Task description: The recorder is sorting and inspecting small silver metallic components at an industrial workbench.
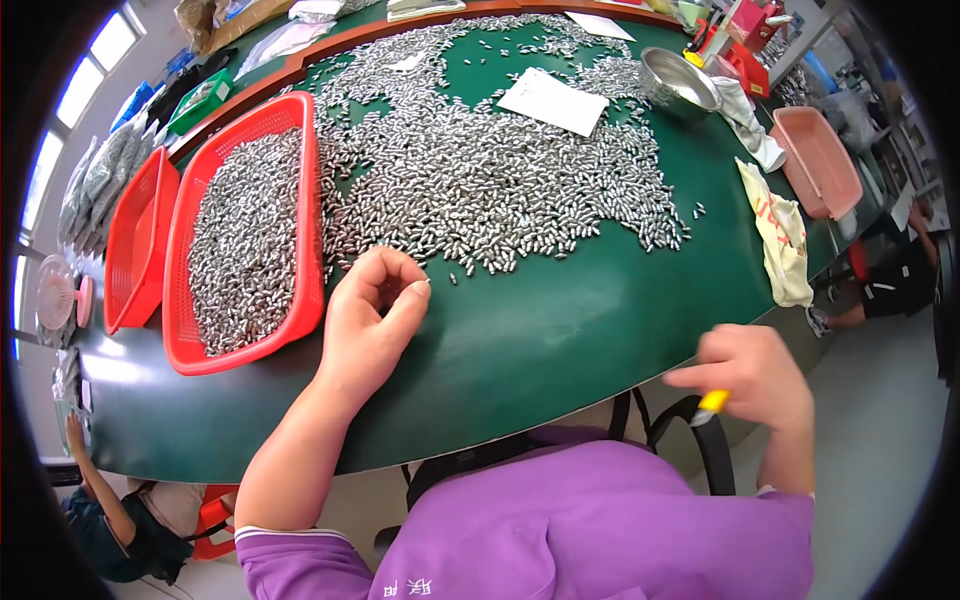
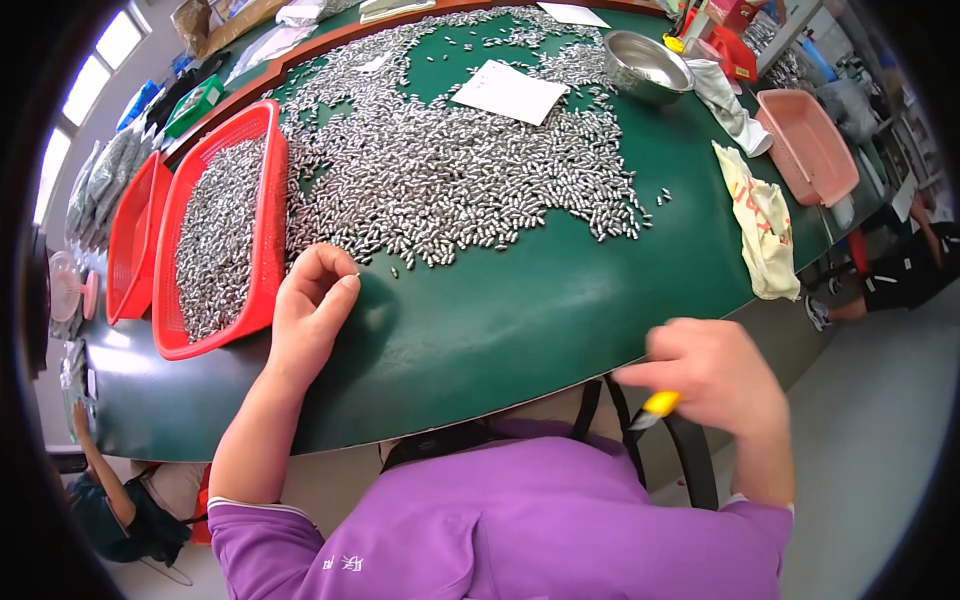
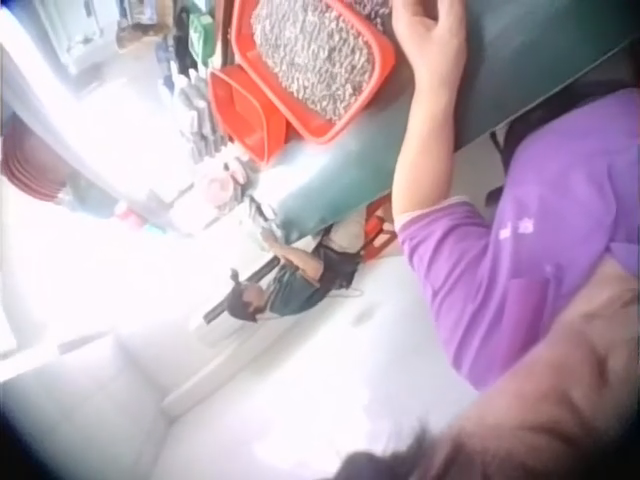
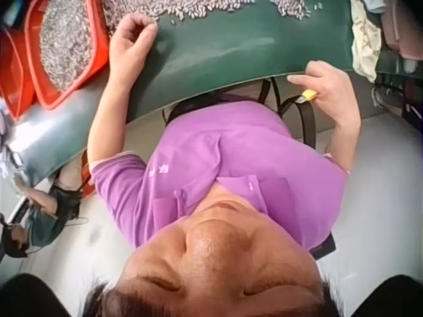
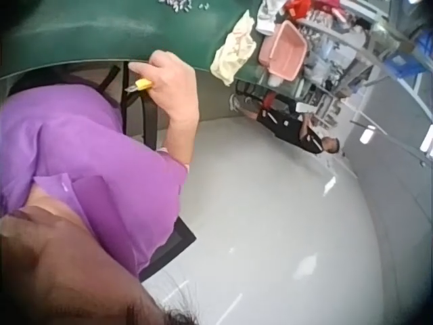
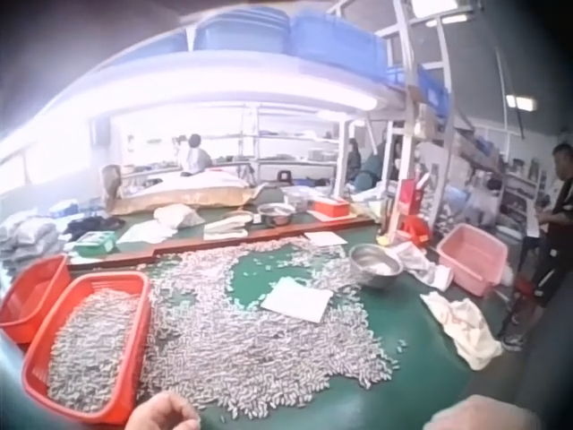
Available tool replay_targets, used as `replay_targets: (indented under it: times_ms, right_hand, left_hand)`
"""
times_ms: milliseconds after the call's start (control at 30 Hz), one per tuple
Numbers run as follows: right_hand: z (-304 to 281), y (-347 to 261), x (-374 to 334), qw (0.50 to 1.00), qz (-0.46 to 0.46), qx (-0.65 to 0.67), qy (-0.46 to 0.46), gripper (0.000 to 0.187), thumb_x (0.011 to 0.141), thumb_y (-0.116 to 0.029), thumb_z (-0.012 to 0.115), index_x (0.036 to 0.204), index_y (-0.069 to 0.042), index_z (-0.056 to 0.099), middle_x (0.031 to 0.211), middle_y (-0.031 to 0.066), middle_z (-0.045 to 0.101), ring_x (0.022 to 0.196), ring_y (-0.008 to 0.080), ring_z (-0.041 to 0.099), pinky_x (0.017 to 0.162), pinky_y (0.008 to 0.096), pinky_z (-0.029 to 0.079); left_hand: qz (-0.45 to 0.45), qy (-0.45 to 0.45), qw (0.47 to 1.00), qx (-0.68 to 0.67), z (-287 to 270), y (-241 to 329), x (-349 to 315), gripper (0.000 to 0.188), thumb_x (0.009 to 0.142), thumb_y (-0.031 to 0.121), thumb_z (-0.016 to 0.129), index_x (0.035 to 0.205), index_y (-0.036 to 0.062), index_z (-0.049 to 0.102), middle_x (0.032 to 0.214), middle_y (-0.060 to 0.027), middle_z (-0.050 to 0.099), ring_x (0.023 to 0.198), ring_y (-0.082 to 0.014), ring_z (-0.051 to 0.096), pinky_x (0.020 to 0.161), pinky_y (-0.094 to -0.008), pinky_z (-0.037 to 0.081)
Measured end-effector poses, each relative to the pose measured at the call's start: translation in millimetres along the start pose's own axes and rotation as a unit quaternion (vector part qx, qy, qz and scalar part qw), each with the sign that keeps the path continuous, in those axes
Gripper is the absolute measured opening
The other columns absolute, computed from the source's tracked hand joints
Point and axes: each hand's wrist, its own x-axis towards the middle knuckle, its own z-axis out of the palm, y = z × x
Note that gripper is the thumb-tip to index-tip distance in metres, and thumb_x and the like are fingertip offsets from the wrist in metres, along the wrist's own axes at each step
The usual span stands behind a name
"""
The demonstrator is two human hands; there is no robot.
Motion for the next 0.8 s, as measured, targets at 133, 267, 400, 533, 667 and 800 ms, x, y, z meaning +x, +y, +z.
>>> replay_targets:
  times_ms: [133, 267, 400, 533, 667, 800]
  right_hand:
    - [-19, 40, -81, 0.955, 0.279, 0.076, 0.069, 0.017, 0.063, 0.000, 0.072, 0.077, -0.009, 0.072, 0.070, 0.0052, 0.055, 0.065, 0.0202, 0.056, 0.056, 0.0317, 0.044]
    - [-1, 86, -131, 0.884, 0.434, 0.096, 0.146, 0.014, 0.070, 0.000, 0.074, 0.082, -0.003, 0.068, 0.071, 0.0046, 0.055, 0.065, 0.0130, 0.054, 0.058, 0.0281, 0.043]
    - [16, 94, -109, 0.838, 0.428, 0.094, 0.324, 0.011, 0.080, -0.007, 0.070, 0.085, -0.002, 0.062, 0.075, 0.0031, 0.059, 0.067, 0.0094, 0.053, 0.061, 0.0254, 0.044]
    - [17, 93, -34, 0.855, 0.365, 0.089, 0.359, 0.024, 0.086, -0.022, 0.070, 0.100, -0.003, 0.062, 0.081, 0.0075, 0.062, 0.073, 0.0156, 0.059, 0.067, 0.0299, 0.047]
    - [17, 110, 12, 0.878, 0.408, 0.046, 0.244, 0.037, 0.085, -0.019, 0.067, 0.118, -0.005, 0.057, 0.096, 0.0125, 0.059, 0.090, 0.0268, 0.060, 0.082, 0.0378, 0.048]
    - [20, 122, 33, 0.906, 0.308, -0.125, 0.263, 0.037, 0.082, -0.015, 0.068, 0.116, -0.007, 0.059, 0.099, 0.0135, 0.059, 0.096, 0.0335, 0.059, 0.088, 0.0424, 0.047]
  left_hand:
    - [0.016, -0.006, 1.000, -0.008, 1, 0, 1, 0.007, 0.090, 0.004, 0.060, 0.092, 0.0064, 0.053, 0.082, 0.0053, 0.050, 0.073, -0.0026, 0.046, 0.065, -0.0195, 0.039]
    - [0.021, -0.023, 0.999, -0.037, -6, -8, 2, 0.007, 0.091, 0.003, 0.057, 0.095, 0.0063, 0.052, 0.090, 0.0031, 0.050, 0.079, -0.0043, 0.046, 0.072, -0.0200, 0.038]
    - [0.038, -0.023, 0.997, -0.055, 0, -8, 2, 0.009, 0.090, 0.000, 0.054, 0.094, 0.0062, 0.049, 0.090, -0.0004, 0.052, 0.079, -0.0073, 0.047, 0.073, -0.0220, 0.040]
    - [0.004, -0.044, 0.996, -0.082, 9, -1, 0, 0.007, 0.092, 0.003, 0.054, 0.094, 0.0055, 0.048, 0.095, -0.0056, 0.058, 0.077, -0.0093, 0.053, 0.071, -0.0238, 0.046]
    - [-0.080, -0.064, 0.989, -0.110, 22, 10, 2, 0.009, 0.089, 0.003, 0.059, 0.090, 0.0045, 0.050, 0.094, -0.0083, 0.060, 0.075, -0.0107, 0.056, 0.067, -0.0249, 0.049]
    - [-0.173, -0.066, 0.970, -0.160, 26, 13, 3, 0.012, 0.087, 0.006, 0.064, 0.091, 0.0042, 0.053, 0.090, -0.0073, 0.061, 0.074, -0.0109, 0.057, 0.065, -0.0248, 0.049]
